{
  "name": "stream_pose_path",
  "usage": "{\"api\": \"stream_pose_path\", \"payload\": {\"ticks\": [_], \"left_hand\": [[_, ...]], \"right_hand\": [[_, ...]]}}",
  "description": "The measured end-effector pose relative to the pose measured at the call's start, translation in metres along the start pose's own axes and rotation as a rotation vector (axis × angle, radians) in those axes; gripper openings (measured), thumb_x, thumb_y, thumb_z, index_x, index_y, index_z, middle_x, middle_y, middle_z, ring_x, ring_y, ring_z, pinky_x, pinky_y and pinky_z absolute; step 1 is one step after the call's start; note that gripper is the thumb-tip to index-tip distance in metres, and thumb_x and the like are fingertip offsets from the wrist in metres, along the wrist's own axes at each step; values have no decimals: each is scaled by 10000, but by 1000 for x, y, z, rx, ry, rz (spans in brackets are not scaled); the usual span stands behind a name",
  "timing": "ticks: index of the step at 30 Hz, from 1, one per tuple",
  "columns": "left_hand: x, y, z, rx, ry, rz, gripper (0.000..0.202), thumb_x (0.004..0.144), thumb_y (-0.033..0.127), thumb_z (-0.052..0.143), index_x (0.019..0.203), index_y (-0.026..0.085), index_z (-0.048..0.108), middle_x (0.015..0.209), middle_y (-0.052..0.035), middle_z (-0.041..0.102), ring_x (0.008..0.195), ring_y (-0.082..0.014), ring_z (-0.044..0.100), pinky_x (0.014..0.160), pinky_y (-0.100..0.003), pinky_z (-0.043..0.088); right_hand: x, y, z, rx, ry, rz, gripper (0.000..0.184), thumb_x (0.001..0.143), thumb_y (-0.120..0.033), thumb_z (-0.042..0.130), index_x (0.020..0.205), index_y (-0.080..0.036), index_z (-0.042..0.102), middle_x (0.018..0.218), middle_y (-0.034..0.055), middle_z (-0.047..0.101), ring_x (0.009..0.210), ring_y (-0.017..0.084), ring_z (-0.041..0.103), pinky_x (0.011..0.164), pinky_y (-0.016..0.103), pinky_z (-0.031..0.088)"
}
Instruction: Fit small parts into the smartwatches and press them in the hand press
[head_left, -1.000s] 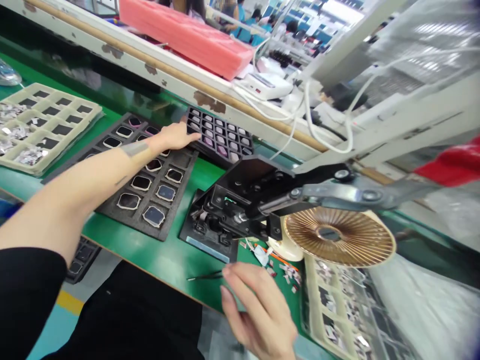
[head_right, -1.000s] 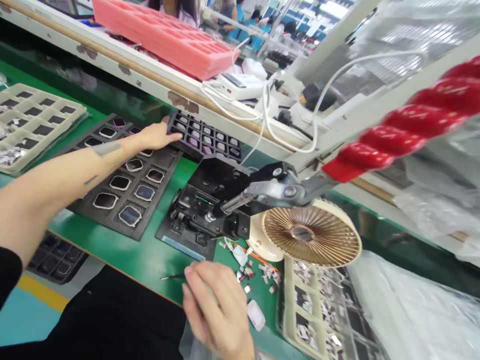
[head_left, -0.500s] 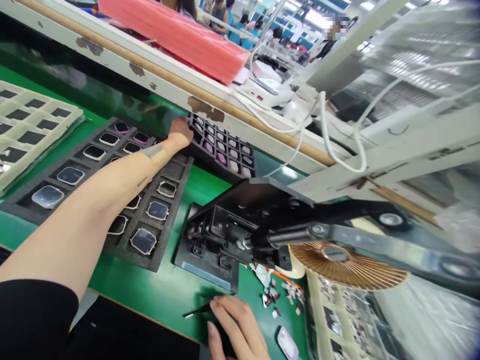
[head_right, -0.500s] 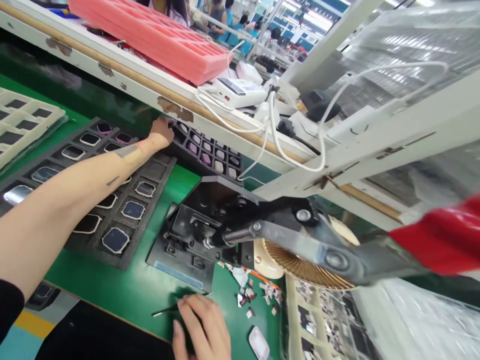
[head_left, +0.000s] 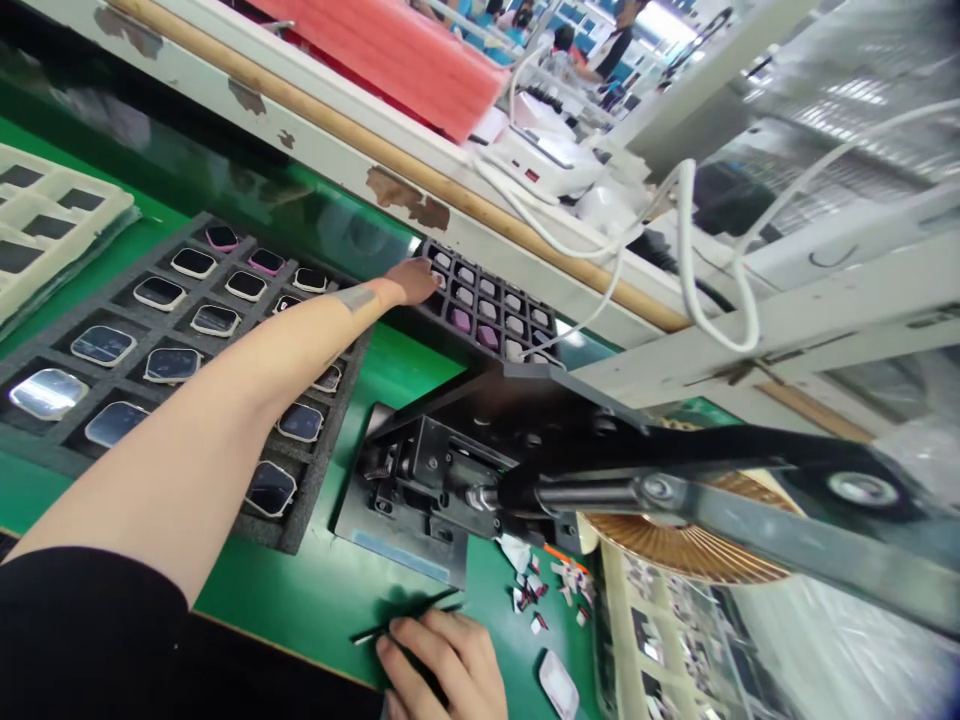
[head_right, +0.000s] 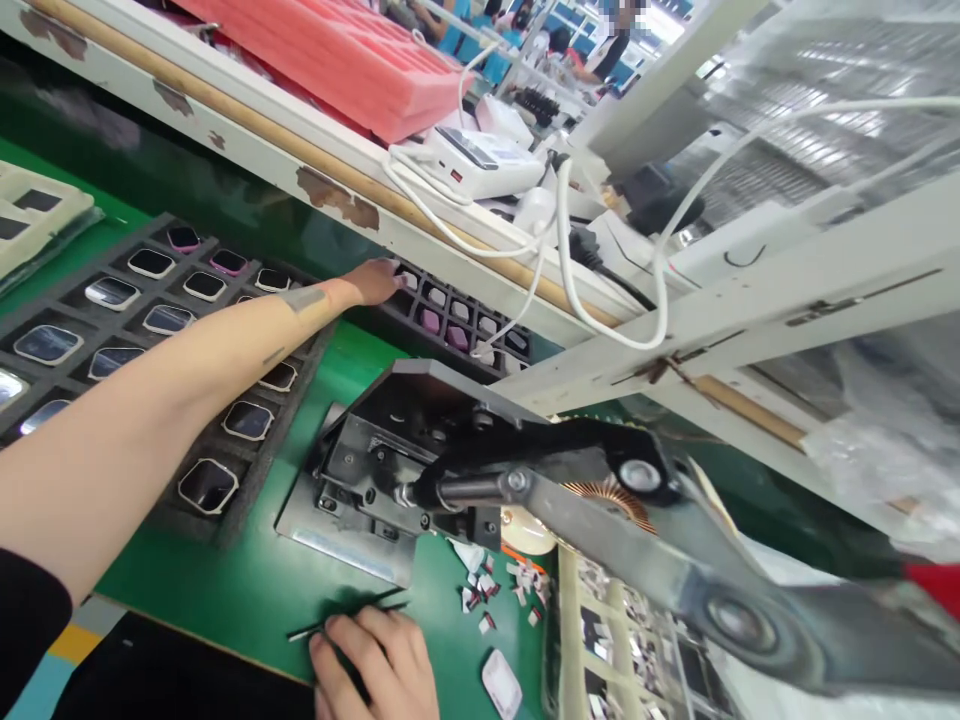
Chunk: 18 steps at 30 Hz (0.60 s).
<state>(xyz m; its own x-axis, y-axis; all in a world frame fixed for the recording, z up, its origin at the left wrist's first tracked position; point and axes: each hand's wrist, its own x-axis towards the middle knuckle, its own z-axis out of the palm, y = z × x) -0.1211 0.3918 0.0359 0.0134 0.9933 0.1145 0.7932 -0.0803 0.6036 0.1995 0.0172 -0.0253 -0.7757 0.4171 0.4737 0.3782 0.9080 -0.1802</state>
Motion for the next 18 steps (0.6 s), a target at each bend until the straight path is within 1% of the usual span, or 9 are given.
{"api": "stream_pose_path", "payload": {"ticks": [2,5,7,10,11,13,15,16,18], "left_hand": [[-13,-1,-15,42,-2,-15,454,1118,420,753,1495,171,705,1556,-157,697,1402,-334,706,1201,-575,608],[-53,-6,-48,79,-23,12,423,1133,290,666,1527,149,727,1588,-130,727,1480,-292,676,1301,-395,500],[-99,-10,-72,88,-45,102,431,1092,238,677,1509,164,760,1525,-99,783,1418,-264,719,1257,-334,507],[-191,-16,-101,93,-89,361,364,1077,282,683,1399,182,819,1371,-88,845,1270,-280,785,1165,-403,570],[-225,-18,-107,93,-109,394,317,1092,305,659,1329,203,842,1279,-72,864,1194,-274,803,1120,-405,587],[-290,-22,-112,110,-115,365,291,1145,354,595,1184,251,865,1146,-52,862,1068,-256,808,1040,-401,605],[-345,-28,-109,148,-154,327,323,1187,383,556,1217,255,851,1224,-75,837,1106,-267,790,1029,-431,611],[-365,-31,-105,180,-129,313,320,1191,383,558,1237,256,848,1267,-87,826,1146,-282,774,1049,-460,606],[-392,-37,-93,237,-82,297,311,1195,371,569,1309,253,833,1369,-110,801,1280,-319,725,1105,-516,583]], "right_hand": [[6,-4,-2,34,-52,-1,331,977,-57,631,1211,-186,827,1132,101,834,1061,243,747,895,378,641],[14,-9,-6,113,-100,68,391,1003,-27,595,1311,-166,792,1255,127,803,1161,246,703,977,387,615],[18,-9,-10,89,-105,62,414,1037,-33,601,1400,-154,761,1311,139,789,1191,249,683,989,385,590],[25,-5,-19,-47,-157,-40,405,1076,-61,590,1447,-132,738,1321,150,795,1164,264,680,926,395,560],[27,-3,-22,-97,-192,-62,386,1086,-77,585,1437,-120,739,1303,156,798,1129,270,683,894,402,555],[32,0,-27,-183,-264,-88,367,1090,-83,553,1403,-94,744,1248,168,799,1049,279,686,847,422,559],[36,1,-31,-251,-313,-101,415,1065,-34,494,1394,-90,741,1208,170,798,1015,289,698,853,445,577],[37,2,-32,-272,-324,-104,455,1044,-1,466,1394,-96,740,1192,168,797,1013,293,708,865,452,586],[39,3,-34,-276,-326,-107,497,1016,38,442,1377,-117,745,1157,156,797,1005,289,727,877,453,596]]}}
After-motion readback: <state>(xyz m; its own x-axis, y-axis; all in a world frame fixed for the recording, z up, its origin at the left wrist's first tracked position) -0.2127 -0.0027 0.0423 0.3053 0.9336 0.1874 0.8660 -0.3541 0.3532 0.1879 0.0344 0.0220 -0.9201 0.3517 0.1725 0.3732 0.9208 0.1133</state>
